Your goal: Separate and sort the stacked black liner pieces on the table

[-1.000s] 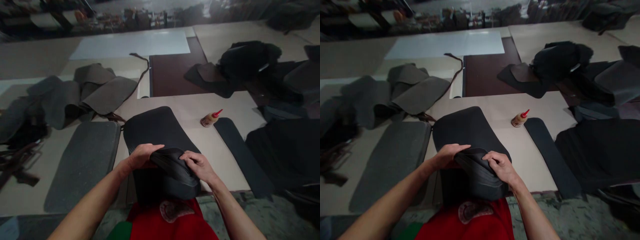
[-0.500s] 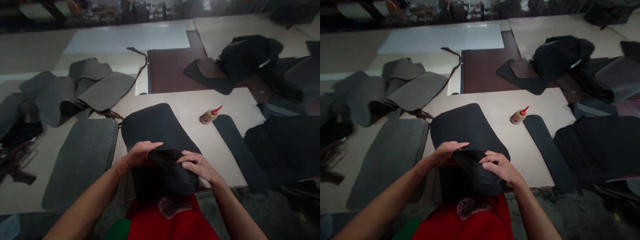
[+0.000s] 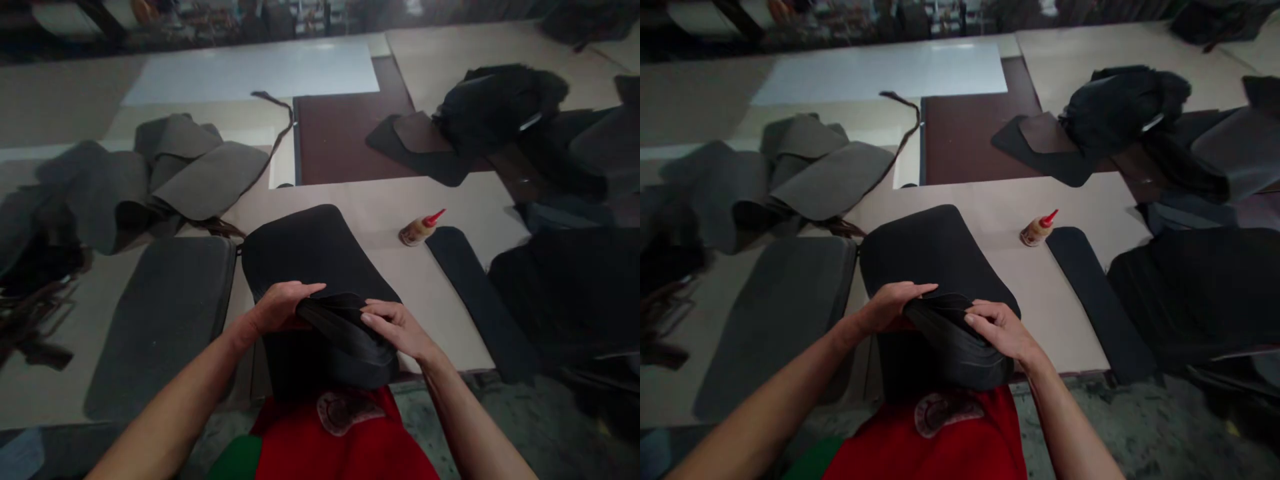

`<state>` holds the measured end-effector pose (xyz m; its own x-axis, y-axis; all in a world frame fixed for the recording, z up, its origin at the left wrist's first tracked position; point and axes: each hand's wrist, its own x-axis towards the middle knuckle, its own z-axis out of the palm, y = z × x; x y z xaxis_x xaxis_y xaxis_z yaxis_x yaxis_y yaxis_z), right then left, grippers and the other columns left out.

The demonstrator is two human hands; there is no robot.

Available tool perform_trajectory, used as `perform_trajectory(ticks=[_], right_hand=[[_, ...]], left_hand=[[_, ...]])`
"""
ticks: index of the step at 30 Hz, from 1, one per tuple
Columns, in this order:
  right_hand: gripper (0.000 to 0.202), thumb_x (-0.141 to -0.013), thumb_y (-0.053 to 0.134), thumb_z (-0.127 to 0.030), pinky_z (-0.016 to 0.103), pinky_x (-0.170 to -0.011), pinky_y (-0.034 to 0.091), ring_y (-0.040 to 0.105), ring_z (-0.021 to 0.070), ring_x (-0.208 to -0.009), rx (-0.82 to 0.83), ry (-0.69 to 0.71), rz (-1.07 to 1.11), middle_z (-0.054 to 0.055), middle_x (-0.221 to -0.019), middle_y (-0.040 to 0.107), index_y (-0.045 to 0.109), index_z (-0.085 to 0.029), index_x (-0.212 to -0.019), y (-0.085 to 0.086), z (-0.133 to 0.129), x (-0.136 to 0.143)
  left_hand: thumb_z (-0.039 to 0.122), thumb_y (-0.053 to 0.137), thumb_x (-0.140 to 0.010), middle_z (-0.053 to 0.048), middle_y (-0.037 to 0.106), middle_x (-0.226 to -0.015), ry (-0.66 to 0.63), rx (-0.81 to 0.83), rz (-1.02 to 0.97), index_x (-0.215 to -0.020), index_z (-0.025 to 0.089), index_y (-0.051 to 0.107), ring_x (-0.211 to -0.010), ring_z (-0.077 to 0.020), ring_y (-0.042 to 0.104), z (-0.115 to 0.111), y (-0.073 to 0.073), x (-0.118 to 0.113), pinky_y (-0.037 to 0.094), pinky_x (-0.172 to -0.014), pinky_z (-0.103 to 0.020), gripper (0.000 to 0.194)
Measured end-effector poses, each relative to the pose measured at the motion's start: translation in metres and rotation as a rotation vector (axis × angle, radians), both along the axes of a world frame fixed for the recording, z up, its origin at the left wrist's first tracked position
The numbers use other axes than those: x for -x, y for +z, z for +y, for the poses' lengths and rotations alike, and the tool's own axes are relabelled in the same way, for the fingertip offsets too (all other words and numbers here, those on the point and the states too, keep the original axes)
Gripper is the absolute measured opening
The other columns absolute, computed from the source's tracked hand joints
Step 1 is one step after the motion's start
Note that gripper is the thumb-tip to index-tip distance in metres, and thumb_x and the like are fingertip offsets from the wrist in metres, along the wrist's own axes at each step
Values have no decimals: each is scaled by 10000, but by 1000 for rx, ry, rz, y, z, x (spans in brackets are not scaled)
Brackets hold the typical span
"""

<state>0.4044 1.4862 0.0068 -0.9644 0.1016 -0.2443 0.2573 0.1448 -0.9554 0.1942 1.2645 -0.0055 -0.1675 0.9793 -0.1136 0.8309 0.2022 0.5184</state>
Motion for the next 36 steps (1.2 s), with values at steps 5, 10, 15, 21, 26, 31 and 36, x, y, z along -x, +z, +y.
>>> perform_trajectory(ticks=[5,10,15,21,26,31,36], right_hand=[[305,-952,553,-369,334,-859,507,650,205,-910,-135,-196,80,51,-1051,729,717,-245,-1176,-14,-5,-6],[290,-941,572,-419,428,-1008,466,629,295,-1140,-111,9,27,71,-1019,752,781,-249,-1050,-4,1,-12],[406,-872,635,-585,466,-999,451,619,324,-1110,-50,35,-20,95,-1012,739,803,-241,-1007,1,3,-11],[415,-803,705,-612,522,-1109,344,509,378,-1308,40,1,-108,98,-1035,756,816,-246,-963,-6,3,-11],[423,-739,762,-593,531,-1152,293,432,389,-1400,119,-30,-157,104,-1084,758,818,-229,-948,-6,5,-9],[421,-754,742,-604,474,-1050,411,582,355,-1196,139,-1,-141,88,-975,748,818,-219,-906,-6,8,-7],[385,-747,762,-576,452,-992,452,599,335,-1131,152,23,-132,76,-962,734,812,-220,-884,-5,7,-3]], left_hand=[[559,711,-774,-79,665,-1008,1,1,43,-1473,204,432,-844,-236,638,-1,-1,-1,466,-734,-305,832],[549,725,-765,-73,659,-993,17,3,15,-1467,199,440,-821,-230,629,0,1,-1,458,-703,-300,835],[537,719,-769,-65,649,-966,5,0,21,-1475,198,429,-795,-222,617,-1,0,0,450,-701,-298,835],[543,718,-773,-61,651,-1003,12,-6,2,-1478,218,423,-807,-212,614,-2,-3,1,435,-696,-289,831],[556,695,-788,-68,652,-986,8,-13,-16,-1466,199,444,-813,-219,611,-1,-2,0,429,-701,-295,807],[553,698,-780,-60,642,-989,3,-10,-21,-1482,216,421,-806,-214,603,-1,-5,1,424,-690,-290,827],[523,700,-776,-39,619,-934,24,-16,-37,-1477,223,431,-777,-201,585,-2,-3,-1,417,-686,-283,809]])
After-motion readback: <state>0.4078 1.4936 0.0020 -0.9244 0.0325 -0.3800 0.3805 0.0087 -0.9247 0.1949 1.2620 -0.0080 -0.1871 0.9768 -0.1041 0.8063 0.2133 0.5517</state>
